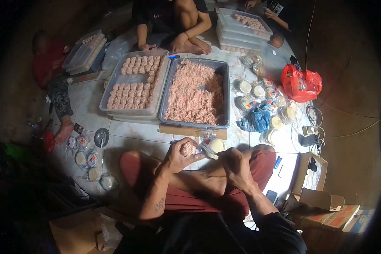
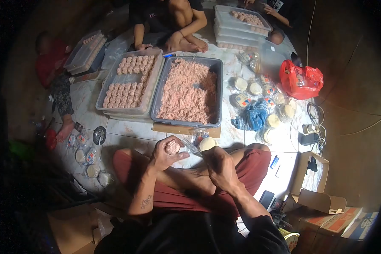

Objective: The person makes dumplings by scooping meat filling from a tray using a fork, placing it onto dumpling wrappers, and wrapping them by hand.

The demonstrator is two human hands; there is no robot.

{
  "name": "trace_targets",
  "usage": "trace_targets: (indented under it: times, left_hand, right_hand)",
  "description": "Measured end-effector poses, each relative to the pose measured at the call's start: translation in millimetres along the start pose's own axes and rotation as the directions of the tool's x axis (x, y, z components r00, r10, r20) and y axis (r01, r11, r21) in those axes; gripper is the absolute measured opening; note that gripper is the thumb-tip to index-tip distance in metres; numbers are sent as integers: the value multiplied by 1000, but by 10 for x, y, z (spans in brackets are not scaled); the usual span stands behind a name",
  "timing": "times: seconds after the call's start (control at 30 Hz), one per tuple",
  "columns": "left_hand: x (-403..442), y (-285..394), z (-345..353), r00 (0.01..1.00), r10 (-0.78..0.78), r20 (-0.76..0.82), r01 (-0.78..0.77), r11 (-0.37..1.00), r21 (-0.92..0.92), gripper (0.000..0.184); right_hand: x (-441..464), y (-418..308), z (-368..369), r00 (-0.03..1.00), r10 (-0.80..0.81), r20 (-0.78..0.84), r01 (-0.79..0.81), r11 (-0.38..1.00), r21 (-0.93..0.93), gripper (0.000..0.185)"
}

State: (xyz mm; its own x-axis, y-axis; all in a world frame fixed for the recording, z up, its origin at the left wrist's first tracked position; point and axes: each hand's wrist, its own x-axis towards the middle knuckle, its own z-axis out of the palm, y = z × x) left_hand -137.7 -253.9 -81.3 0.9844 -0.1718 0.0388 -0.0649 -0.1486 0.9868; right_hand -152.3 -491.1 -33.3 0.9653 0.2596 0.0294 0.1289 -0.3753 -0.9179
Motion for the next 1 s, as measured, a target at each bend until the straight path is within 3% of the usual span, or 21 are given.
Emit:
trace_targets:
  times: [0.03,0.17,0.23,0.37,0.43,0.47,0.53,0.57,0.6,0.67,0.73,0.77,0.8,0.87,0.93,0.97,1.0]
  left_hand:
    - [39,-123,-3,999,13,43,-16,997,70,37]
    - [8,-87,47,999,4,33,-5,1000,26,37]
    - [39,-130,71,995,100,-21,-99,994,38,41]
    - [54,6,92,998,57,-34,-56,998,43,38]
    - [73,36,89,999,-34,25,21,916,401,35]
    - [77,33,110,999,-34,24,22,916,402,35]
    - [105,-18,149,997,-69,-21,71,882,466,33]
    - [71,-343,159,998,-67,-21,69,882,466,33]
    - [-6,-901,188,998,37,-52,-2,834,551,36]
    - [-6,-921,202,987,149,-65,-75,771,633,40]
    - [27,-107,188,1000,25,14,-28,980,199,34]
    - [-9,-295,183,999,-44,15,40,982,183,39]
    - [-12,-117,210,995,-82,49,85,995,-59,42]
    - [-25,-13,177,998,-66,12,67,996,-54,43]
    - [15,-15,86,998,-63,29,64,998,-17,40]
    - [29,-50,75,998,56,8,-56,998,15,38]
    - [-31,-87,77,987,158,-11,-157,986,50,36]
  right_hand:
    - [10,-77,-4,999,-32,15,32,999,-29,5]
    - [5,-120,-39,994,-101,41,104,991,-84,3]
    - [-7,-164,-47,993,-90,79,100,987,-130,2]
    - [17,-97,24,983,-170,67,178,976,-125,3]
    - [32,-97,58,989,-128,79,139,979,-148,8]
    - [33,-94,94,988,-129,81,139,979,-148,8]
    - [43,-87,186,958,-275,-74,269,959,-91,5]
    - [60,-89,205,958,-277,-75,270,959,-92,5]
    - [77,-91,208,939,-297,-175,286,954,-85,6]
    - [161,-57,220,906,-315,-283,303,949,-85,8]
    - [343,106,266,959,59,-277,53,924,380,6]
    - [481,213,310,960,184,-211,-37,830,557,11]
    - [628,600,404,961,210,-181,-57,788,613,15]
    - [646,1477,536,865,487,121,-396,515,760,16]
    - [428,1275,542,798,600,57,-430,501,751,10]
    - [301,1340,444,839,516,172,-450,482,752,1]
    - [218,1149,428,831,525,184,-466,474,747,1]
